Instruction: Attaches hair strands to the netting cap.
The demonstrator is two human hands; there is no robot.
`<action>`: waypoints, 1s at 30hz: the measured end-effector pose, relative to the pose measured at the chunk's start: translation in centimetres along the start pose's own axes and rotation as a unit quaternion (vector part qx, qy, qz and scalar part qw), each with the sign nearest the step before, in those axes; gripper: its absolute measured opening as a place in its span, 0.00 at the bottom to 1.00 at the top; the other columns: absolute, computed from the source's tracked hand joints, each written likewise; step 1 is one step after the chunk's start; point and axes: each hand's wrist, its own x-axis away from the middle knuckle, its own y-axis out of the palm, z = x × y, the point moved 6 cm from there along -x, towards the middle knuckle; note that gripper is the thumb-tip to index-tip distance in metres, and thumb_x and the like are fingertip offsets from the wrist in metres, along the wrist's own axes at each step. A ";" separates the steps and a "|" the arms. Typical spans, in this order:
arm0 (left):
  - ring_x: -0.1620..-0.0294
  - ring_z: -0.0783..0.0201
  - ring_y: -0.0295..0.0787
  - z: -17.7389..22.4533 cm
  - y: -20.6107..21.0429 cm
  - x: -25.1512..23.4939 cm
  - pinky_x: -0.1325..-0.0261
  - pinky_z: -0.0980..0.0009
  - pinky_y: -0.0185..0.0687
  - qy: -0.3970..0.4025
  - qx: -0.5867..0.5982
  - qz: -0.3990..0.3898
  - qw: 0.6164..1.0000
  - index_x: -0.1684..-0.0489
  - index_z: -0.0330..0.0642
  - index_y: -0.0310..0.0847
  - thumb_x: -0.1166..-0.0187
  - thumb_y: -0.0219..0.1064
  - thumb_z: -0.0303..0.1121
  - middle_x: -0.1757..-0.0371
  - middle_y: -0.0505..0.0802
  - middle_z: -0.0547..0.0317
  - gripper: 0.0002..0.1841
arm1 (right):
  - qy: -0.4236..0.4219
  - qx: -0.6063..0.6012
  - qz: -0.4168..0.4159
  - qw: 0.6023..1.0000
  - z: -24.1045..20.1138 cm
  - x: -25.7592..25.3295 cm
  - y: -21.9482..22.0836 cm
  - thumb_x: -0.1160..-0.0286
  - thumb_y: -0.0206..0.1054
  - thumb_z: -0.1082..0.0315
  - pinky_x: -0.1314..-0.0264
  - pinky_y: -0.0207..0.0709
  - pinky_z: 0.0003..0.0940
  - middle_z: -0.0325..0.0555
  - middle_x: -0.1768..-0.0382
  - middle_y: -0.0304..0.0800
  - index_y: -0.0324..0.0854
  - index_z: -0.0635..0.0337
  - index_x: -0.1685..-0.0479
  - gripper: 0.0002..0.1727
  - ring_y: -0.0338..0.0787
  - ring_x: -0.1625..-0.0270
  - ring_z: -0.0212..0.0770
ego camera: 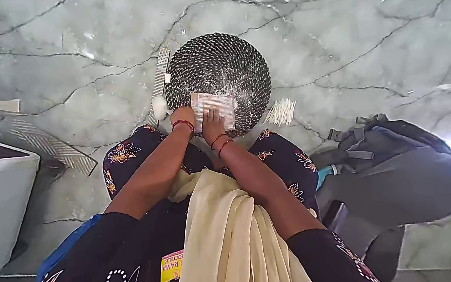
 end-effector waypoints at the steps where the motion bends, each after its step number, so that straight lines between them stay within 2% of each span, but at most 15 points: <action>1: 0.27 0.29 0.83 0.2 0.0 0.3 0.34 0.27 0.78 0.005 -0.002 0.000 1.000 0.41 0.26 0.86 0.16 0.63 0.30 0.31 0.87 0.27 0.16 | 0.008 0.003 0.005 1.000 -0.3 0.3 0.3 0.14 0.52 0.77 0.12 0.53 0.69 0.73 0.06 0.40 0.43 0.73 0.06 0.37 0.44 0.05 0.72; 4: 0.25 0.27 0.80 0.5 0.2 1.4 0.31 0.28 0.77 0.010 -0.006 -0.011 1.000 0.39 0.21 0.83 0.15 0.60 0.26 0.29 0.84 0.24 0.15 | 0.023 -0.005 -0.007 1.000 -1.3 1.3 1.0 0.11 0.47 0.76 0.12 0.57 0.64 0.78 0.09 0.46 0.45 0.80 0.10 0.32 0.51 0.07 0.75; 7: 0.25 0.28 0.81 0.3 0.4 1.8 0.30 0.28 0.77 0.015 -0.004 -0.008 1.000 0.38 0.22 0.83 0.15 0.61 0.26 0.28 0.84 0.25 0.15 | 0.027 -0.012 -0.004 1.000 -1.5 2.4 -0.5 0.10 0.46 0.73 0.12 0.55 0.66 0.77 0.09 0.48 0.49 0.79 0.10 0.31 0.53 0.08 0.75; 9: 0.25 0.27 0.81 0.0 0.1 1.5 0.30 0.28 0.76 0.014 0.024 0.003 1.000 0.39 0.22 0.84 0.16 0.63 0.27 0.30 0.85 0.24 0.16 | -0.015 -0.013 0.030 0.999 -1.2 2.7 -2.4 0.16 0.57 0.75 0.13 0.47 0.77 0.75 0.07 0.43 0.48 0.74 0.08 0.37 0.46 0.07 0.76; 11: 0.25 0.28 0.81 -0.3 0.0 0.9 0.30 0.28 0.76 0.005 0.038 0.009 0.999 0.40 0.24 0.85 0.16 0.63 0.29 0.30 0.86 0.26 0.16 | -0.055 -0.012 0.034 0.998 -0.8 1.9 -3.3 0.34 0.75 0.76 0.16 0.41 0.84 0.71 0.05 0.35 0.44 0.67 0.04 0.54 0.38 0.05 0.75; 13: 0.25 0.29 0.81 0.0 0.0 0.3 0.29 0.29 0.76 0.008 0.023 0.006 1.000 0.39 0.25 0.85 0.15 0.63 0.30 0.30 0.86 0.26 0.16 | -0.070 -0.008 0.015 0.997 0.3 0.6 -3.0 0.49 0.88 0.68 0.17 0.37 0.87 0.66 0.04 0.30 0.43 0.57 0.02 0.68 0.34 0.04 0.72; 14: 0.25 0.29 0.81 0.1 0.1 -0.1 0.29 0.29 0.76 0.008 0.013 0.006 1.000 0.40 0.26 0.85 0.15 0.63 0.30 0.30 0.86 0.26 0.16 | -0.071 0.001 0.005 0.997 0.8 -0.2 -2.5 0.51 0.90 0.62 0.17 0.36 0.88 0.63 0.03 0.29 0.42 0.54 0.02 0.71 0.34 0.03 0.70; 17: 0.25 0.29 0.81 0.1 0.3 -0.7 0.30 0.29 0.77 0.001 -0.007 0.010 1.000 0.41 0.25 0.85 0.16 0.63 0.30 0.31 0.86 0.25 0.16 | -0.056 -0.010 -0.022 0.998 1.1 -1.0 -1.4 0.42 0.87 0.56 0.16 0.35 0.86 0.58 0.02 0.25 0.37 0.49 0.01 0.69 0.29 0.02 0.67; 19: 0.25 0.29 0.81 0.0 0.3 -0.7 0.30 0.29 0.77 0.003 -0.010 0.019 1.000 0.41 0.25 0.85 0.16 0.63 0.29 0.31 0.86 0.25 0.15 | -0.046 -0.027 -0.018 0.998 0.6 -0.8 -1.2 0.34 0.82 0.63 0.16 0.41 0.85 0.61 0.03 0.26 0.39 0.53 0.01 0.62 0.31 0.03 0.69; 20: 0.26 0.28 0.82 0.0 0.3 -0.7 0.30 0.29 0.78 0.005 -0.010 0.027 1.000 0.41 0.25 0.85 0.16 0.63 0.29 0.31 0.86 0.25 0.15 | -0.041 -0.033 -0.008 0.999 0.2 -0.6 -1.0 0.28 0.76 0.69 0.16 0.45 0.83 0.65 0.03 0.29 0.41 0.56 0.02 0.55 0.34 0.03 0.71; 22: 0.26 0.28 0.82 0.1 0.3 -0.4 0.31 0.29 0.78 0.009 -0.013 0.037 0.999 0.40 0.25 0.84 0.16 0.63 0.28 0.30 0.85 0.25 0.15 | -0.028 -0.031 0.011 0.999 -0.5 -0.2 -0.2 0.17 0.59 0.76 0.14 0.54 0.73 0.73 0.06 0.38 0.44 0.64 0.04 0.41 0.43 0.05 0.75; 23: 0.26 0.28 0.82 0.2 0.4 -0.2 0.31 0.29 0.79 0.013 -0.018 0.038 0.999 0.39 0.25 0.84 0.17 0.64 0.28 0.29 0.85 0.24 0.16 | -0.016 -0.042 0.019 0.999 -0.9 0.0 0.3 0.17 0.56 0.77 0.14 0.56 0.69 0.76 0.08 0.42 0.47 0.67 0.05 0.39 0.47 0.07 0.76; 27: 0.26 0.27 0.82 0.6 0.9 1.4 0.34 0.26 0.77 0.017 -0.056 0.033 0.998 0.35 0.30 0.85 0.16 0.64 0.31 0.28 0.85 0.26 0.17 | 0.018 -0.089 -0.016 0.996 -1.7 1.2 1.3 0.16 0.59 0.73 0.10 0.46 0.70 0.82 0.09 0.38 0.46 0.74 0.07 0.39 0.43 0.07 0.80; 29: 0.27 0.28 0.83 0.3 1.0 2.3 0.35 0.26 0.78 0.015 -0.064 0.038 0.997 0.39 0.29 0.86 0.17 0.65 0.31 0.30 0.86 0.26 0.16 | 0.008 -0.087 -0.029 0.996 -1.3 3.0 -0.4 0.17 0.65 0.65 0.14 0.55 0.72 0.81 0.11 0.48 0.55 0.72 0.09 0.39 0.53 0.10 0.79; 30: 0.27 0.28 0.82 0.2 0.9 2.8 0.34 0.27 0.78 0.019 -0.063 0.040 0.997 0.39 0.28 0.86 0.17 0.65 0.31 0.31 0.87 0.26 0.16 | 0.000 -0.091 -0.031 0.995 -0.5 4.1 -1.9 0.21 0.71 0.60 0.20 0.62 0.75 0.81 0.14 0.56 0.60 0.70 0.11 0.41 0.60 0.13 0.79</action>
